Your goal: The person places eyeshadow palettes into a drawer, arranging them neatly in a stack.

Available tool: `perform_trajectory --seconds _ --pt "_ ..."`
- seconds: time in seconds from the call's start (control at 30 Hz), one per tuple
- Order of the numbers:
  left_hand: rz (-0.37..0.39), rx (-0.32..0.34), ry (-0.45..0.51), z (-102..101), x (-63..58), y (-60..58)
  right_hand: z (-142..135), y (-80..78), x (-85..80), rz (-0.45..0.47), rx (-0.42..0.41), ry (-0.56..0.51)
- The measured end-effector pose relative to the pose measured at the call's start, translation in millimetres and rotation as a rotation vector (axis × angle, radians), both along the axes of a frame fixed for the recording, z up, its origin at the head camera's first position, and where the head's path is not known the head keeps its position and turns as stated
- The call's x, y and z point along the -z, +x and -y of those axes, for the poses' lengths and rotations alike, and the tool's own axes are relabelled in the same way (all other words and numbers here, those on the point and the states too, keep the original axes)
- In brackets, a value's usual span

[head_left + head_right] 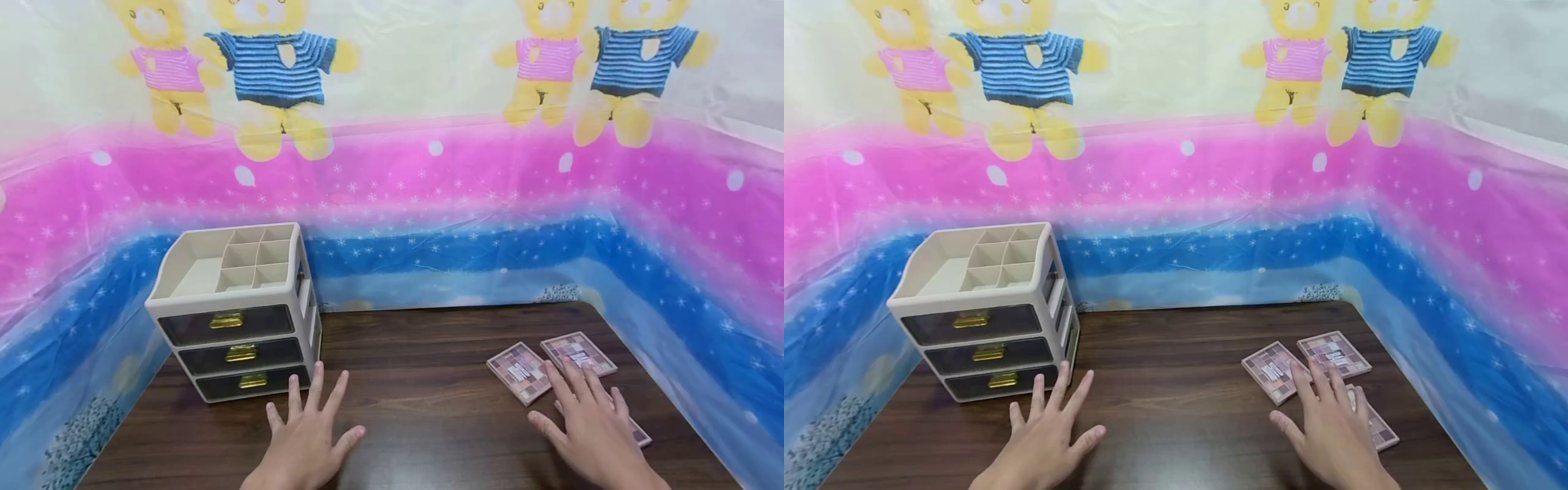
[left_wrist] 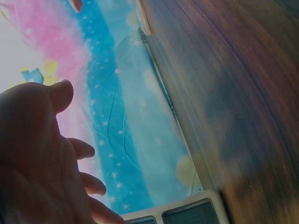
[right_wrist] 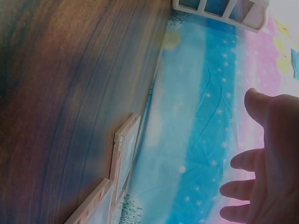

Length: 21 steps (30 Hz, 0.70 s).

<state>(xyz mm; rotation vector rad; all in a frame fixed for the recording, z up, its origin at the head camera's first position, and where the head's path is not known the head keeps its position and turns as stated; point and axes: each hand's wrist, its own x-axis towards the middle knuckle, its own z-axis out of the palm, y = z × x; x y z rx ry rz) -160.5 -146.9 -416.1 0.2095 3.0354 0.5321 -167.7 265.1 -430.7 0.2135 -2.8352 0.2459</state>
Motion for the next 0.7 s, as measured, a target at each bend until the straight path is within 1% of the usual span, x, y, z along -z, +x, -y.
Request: perform_trajectory --seconds 0.13,0.27,0.43,0.57,0.7 --pt "-0.011 -0.002 0.009 1 -1.8 0.2 1 -2.8 -2.9 0.009 -0.001 0.002" --pt "-0.034 -0.012 0.019 2 -3.1 2.8 3 -2.6 -5.6 0.018 -0.008 -0.001" --pt "-0.043 -0.015 0.031 5 -5.8 4.6 3 -0.4 -2.6 0.019 -0.012 -0.015" --pt "-0.035 -0.017 0.047 7 -8.9 4.1 8 -0.7 0.3 0.024 -0.023 -0.060" --pt "-0.045 -0.038 0.049 12 -12.5 2.9 20 -4.4 1.0 0.043 -0.059 -0.130"
